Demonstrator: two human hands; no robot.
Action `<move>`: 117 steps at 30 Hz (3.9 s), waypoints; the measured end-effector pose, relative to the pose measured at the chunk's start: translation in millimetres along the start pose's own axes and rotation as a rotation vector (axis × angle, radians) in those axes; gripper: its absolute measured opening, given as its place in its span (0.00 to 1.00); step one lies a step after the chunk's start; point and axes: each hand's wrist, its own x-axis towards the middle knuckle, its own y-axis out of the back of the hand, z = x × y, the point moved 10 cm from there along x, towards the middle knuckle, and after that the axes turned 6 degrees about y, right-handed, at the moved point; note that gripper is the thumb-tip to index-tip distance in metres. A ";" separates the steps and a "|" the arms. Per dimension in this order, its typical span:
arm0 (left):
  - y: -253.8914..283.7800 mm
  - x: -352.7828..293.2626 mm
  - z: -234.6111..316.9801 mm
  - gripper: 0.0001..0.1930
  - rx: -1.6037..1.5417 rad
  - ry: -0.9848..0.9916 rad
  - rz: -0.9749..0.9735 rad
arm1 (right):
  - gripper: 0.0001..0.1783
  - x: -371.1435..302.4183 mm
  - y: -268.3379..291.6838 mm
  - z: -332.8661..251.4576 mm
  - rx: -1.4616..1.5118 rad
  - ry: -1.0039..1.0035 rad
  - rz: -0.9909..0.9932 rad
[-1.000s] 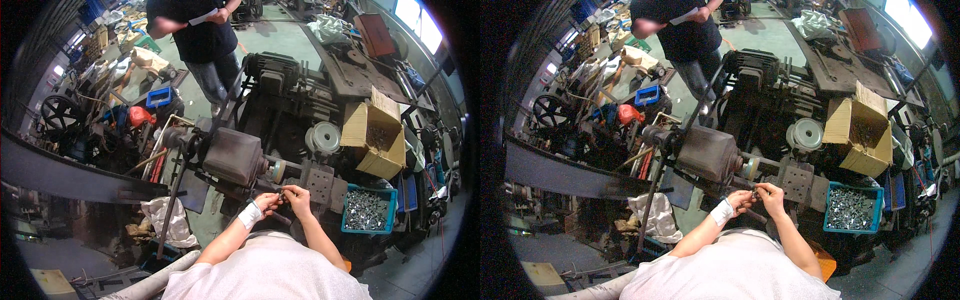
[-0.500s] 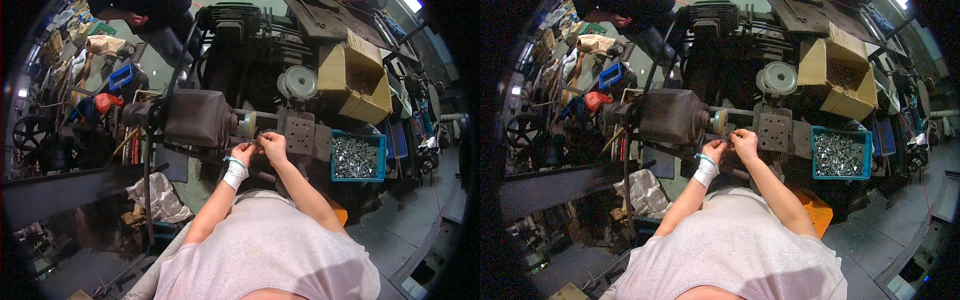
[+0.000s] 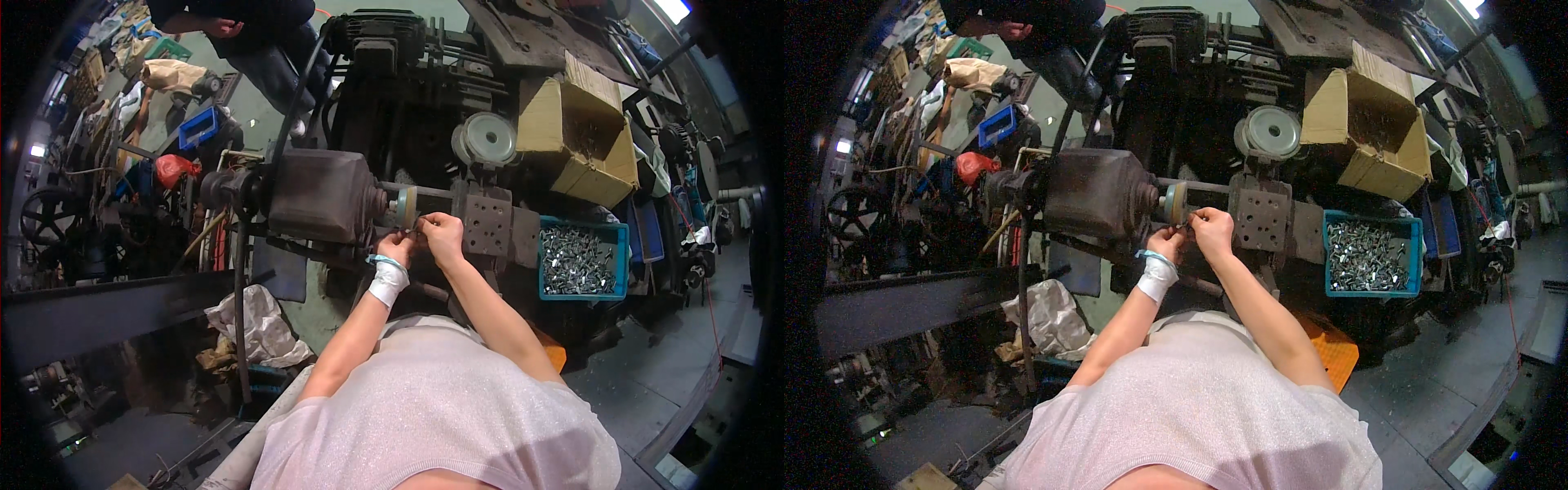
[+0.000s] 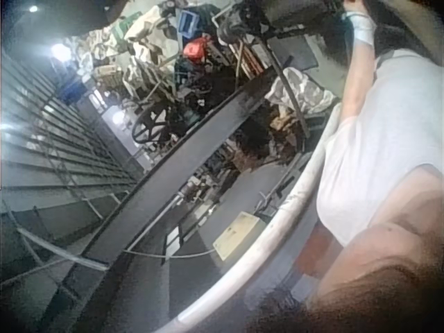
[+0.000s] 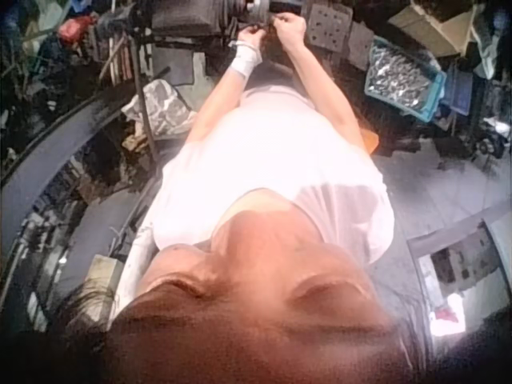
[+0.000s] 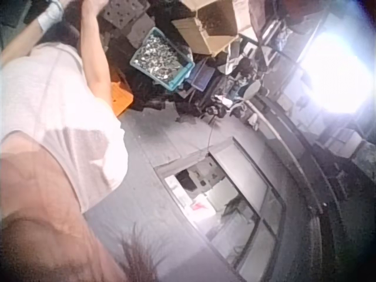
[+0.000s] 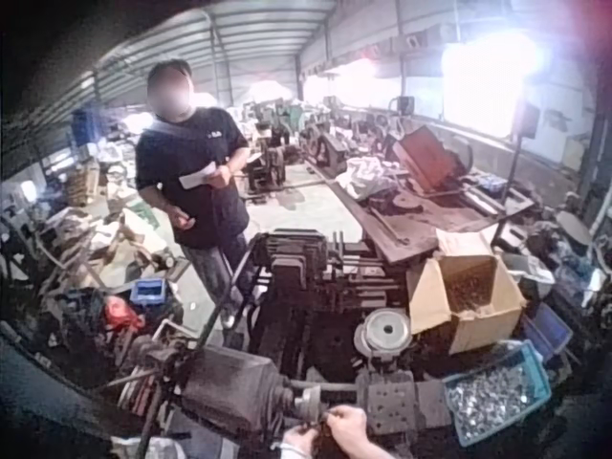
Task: The person repeatedly picks up small metal parts from a blue bin and grinds them against a rotating bench grinder wheel. They hold each part with both hands, rotate it to grind different edges, and then place it back into the bin.
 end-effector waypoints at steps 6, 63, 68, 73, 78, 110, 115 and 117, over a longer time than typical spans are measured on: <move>-4.9 -2.7 1.5 0.08 -0.088 -0.036 -0.016 | 0.06 3.6 5.5 5.3 -0.034 0.099 -0.018; -4.1 -50.2 23.1 0.08 0.408 -0.287 -0.212 | 0.10 -56.1 9.4 -30.6 -0.072 0.026 -0.275; -8.6 -39.1 5.2 0.07 0.129 -0.081 -0.248 | 0.10 -44.6 10.3 -23.1 -0.068 0.002 -0.213; -9.1 -25.5 9.6 0.07 0.177 -0.076 -0.217 | 0.09 -27.0 8.5 -23.3 -0.114 0.030 -0.140; -3.8 -17.4 -1.8 0.08 0.046 0.091 -0.133 | 0.07 -13.6 -0.5 -11.1 -0.097 -0.025 -0.114; -21.1 -35.2 -12.8 0.11 -0.309 0.333 -0.476 | 0.10 -44.1 0.2 -38.5 0.137 0.044 -0.223; -9.9 -28.5 -3.5 0.06 -0.068 0.129 -0.273 | 0.09 -34.8 6.7 -20.9 -0.031 0.004 -0.101; -5.6 -22.7 -3.9 0.06 -0.009 0.098 -0.220 | 0.09 -28.5 6.2 -18.9 -0.035 0.027 -0.078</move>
